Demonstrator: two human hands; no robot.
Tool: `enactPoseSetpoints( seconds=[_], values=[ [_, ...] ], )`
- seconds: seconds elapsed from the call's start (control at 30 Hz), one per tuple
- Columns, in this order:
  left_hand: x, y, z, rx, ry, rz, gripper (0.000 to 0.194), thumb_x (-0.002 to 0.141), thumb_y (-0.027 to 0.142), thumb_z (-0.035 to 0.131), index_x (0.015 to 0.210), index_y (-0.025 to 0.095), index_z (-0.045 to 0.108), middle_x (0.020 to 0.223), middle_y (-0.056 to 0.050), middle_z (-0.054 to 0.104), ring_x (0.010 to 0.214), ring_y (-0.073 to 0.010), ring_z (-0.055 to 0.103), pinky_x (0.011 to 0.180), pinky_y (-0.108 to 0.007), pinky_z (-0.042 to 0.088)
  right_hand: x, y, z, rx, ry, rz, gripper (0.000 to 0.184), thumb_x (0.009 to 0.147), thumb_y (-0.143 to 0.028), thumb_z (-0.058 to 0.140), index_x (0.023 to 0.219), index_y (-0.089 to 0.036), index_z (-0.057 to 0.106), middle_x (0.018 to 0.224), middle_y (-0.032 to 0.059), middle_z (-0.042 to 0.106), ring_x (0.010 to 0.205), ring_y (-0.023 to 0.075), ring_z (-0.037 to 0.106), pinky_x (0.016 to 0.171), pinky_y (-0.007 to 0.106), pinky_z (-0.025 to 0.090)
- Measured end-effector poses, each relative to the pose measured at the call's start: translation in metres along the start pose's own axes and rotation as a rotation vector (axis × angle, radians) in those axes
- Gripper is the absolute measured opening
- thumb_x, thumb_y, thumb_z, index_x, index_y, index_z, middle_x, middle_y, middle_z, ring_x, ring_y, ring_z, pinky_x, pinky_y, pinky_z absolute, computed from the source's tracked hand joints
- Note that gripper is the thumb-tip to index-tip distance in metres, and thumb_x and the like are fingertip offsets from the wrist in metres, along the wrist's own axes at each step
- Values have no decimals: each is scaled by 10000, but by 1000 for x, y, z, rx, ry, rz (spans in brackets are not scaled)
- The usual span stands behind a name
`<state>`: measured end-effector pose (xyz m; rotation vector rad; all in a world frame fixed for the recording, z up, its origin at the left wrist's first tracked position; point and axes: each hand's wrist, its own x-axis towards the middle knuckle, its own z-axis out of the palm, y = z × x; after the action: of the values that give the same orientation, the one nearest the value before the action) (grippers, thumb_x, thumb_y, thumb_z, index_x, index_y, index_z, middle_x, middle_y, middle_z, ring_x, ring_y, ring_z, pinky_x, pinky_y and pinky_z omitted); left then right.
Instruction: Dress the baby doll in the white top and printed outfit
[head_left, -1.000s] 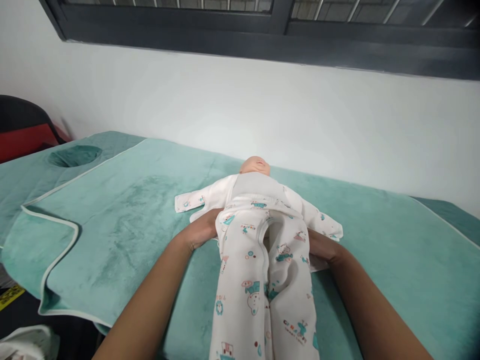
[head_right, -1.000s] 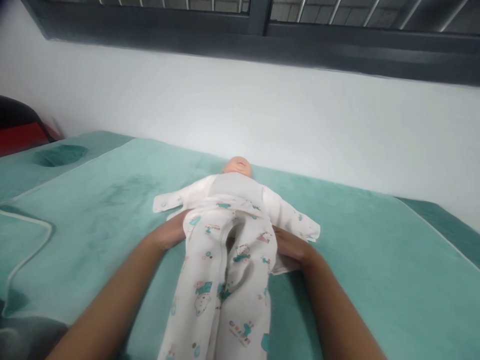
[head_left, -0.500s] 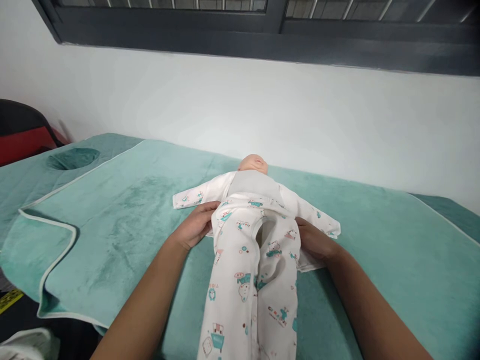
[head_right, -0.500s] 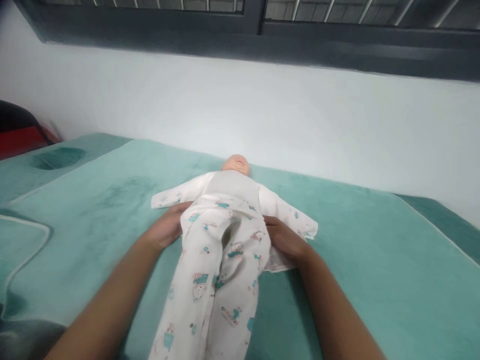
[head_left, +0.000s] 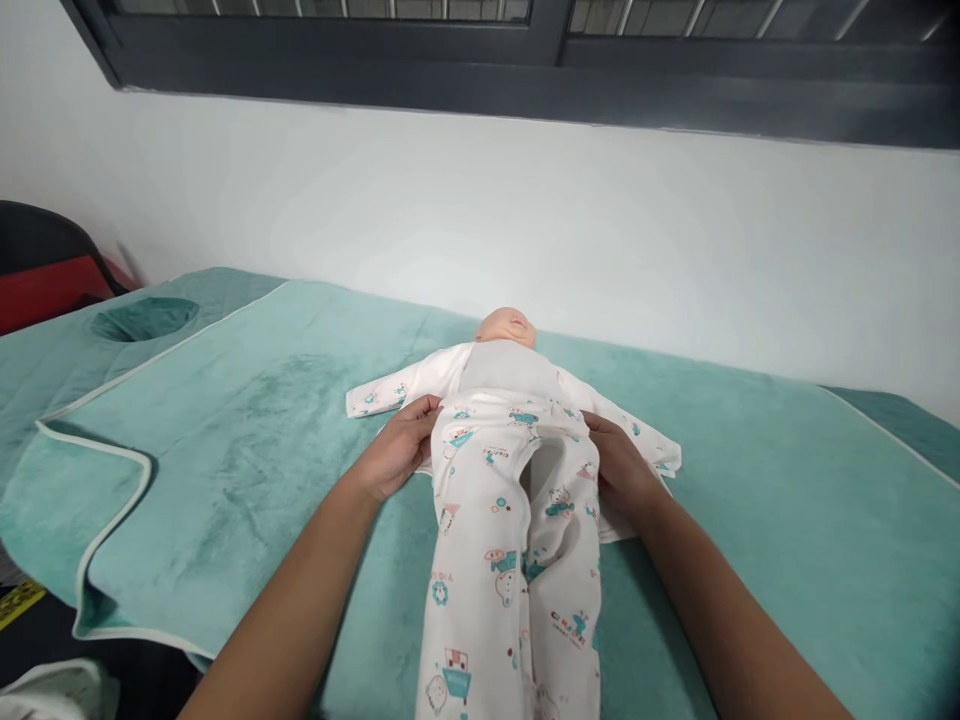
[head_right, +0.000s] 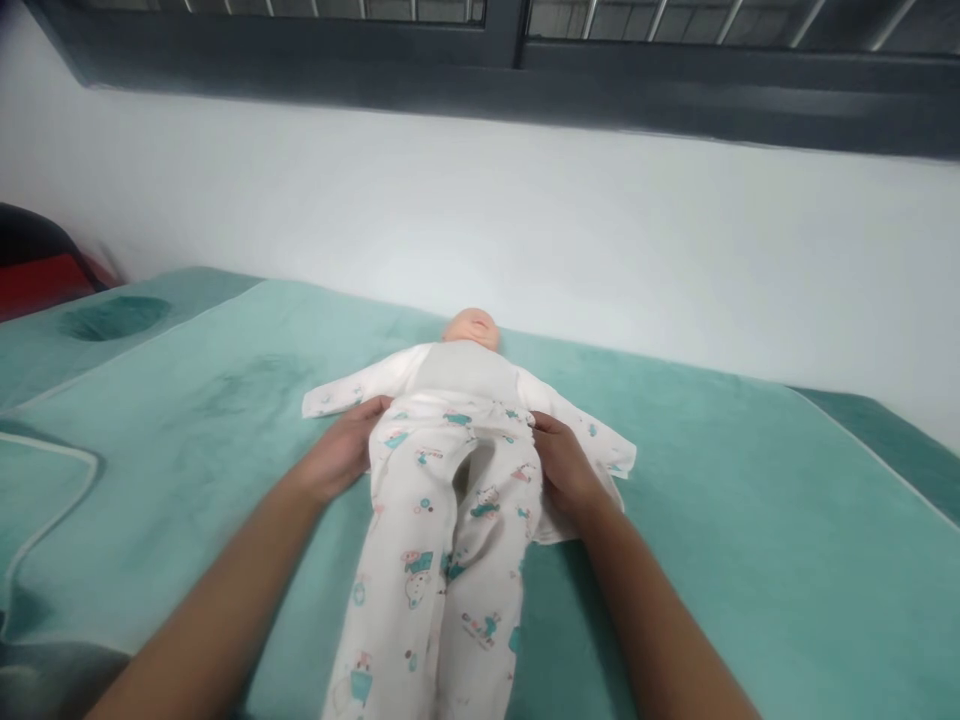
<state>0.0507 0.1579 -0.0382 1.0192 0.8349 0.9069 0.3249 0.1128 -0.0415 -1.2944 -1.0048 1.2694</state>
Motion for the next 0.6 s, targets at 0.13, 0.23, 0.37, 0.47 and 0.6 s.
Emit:
enactPoseSetpoints(
  seconds=[0.13, 0.23, 0.37, 0.47, 0.6],
  values=[
    [-2, 1, 4, 108, 18, -18, 198, 778, 348, 668, 848, 186, 578, 737, 32, 580, 607, -89, 495, 531, -195, 349, 4, 4, 1, -229, 181, -238, 167, 708, -229, 604, 865, -223, 661, 831, 13, 715, 758, 215, 637, 673, 325, 483],
    [-2, 2, 9, 252, 79, 32, 139, 799, 319, 619, 858, 196, 594, 767, 23, 604, 632, -111, 517, 533, -210, 357, 4, 6, 0, -440, 232, -374, 171, 748, -231, 564, 897, -230, 649, 861, 19, 696, 814, 215, 619, 748, 341, 476],
    [2, 0, 8, 357, 143, 272, 128, 826, 323, 605, 875, 207, 631, 997, -23, 644, 950, -185, 598, 800, -289, 466, 3, 7, 0, -472, 188, -514, 243, 794, -236, 572, 1027, -258, 635, 1167, 54, 662, 1060, 240, 601, 890, 376, 476],
    [8, -2, 3, 423, 133, 439, 160, 848, 358, 606, 884, 211, 657, 1223, -56, 589, 1158, -212, 544, 992, -334, 412, 1, 5, 0, -360, 80, -548, 241, 815, -228, 610, 1048, -289, 624, 1430, 32, 518, 1292, 230, 489, 1021, 379, 424],
    [13, 1, -3, 460, -6, 430, 154, 852, 354, 610, 920, 219, 640, 1351, -71, 512, 1248, -229, 501, 1025, -358, 402, -2, -3, -2, -214, -40, -456, 236, 813, -253, 674, 1044, -294, 649, 1468, 35, 496, 1322, 241, 481, 1049, 401, 413]
  ],
)
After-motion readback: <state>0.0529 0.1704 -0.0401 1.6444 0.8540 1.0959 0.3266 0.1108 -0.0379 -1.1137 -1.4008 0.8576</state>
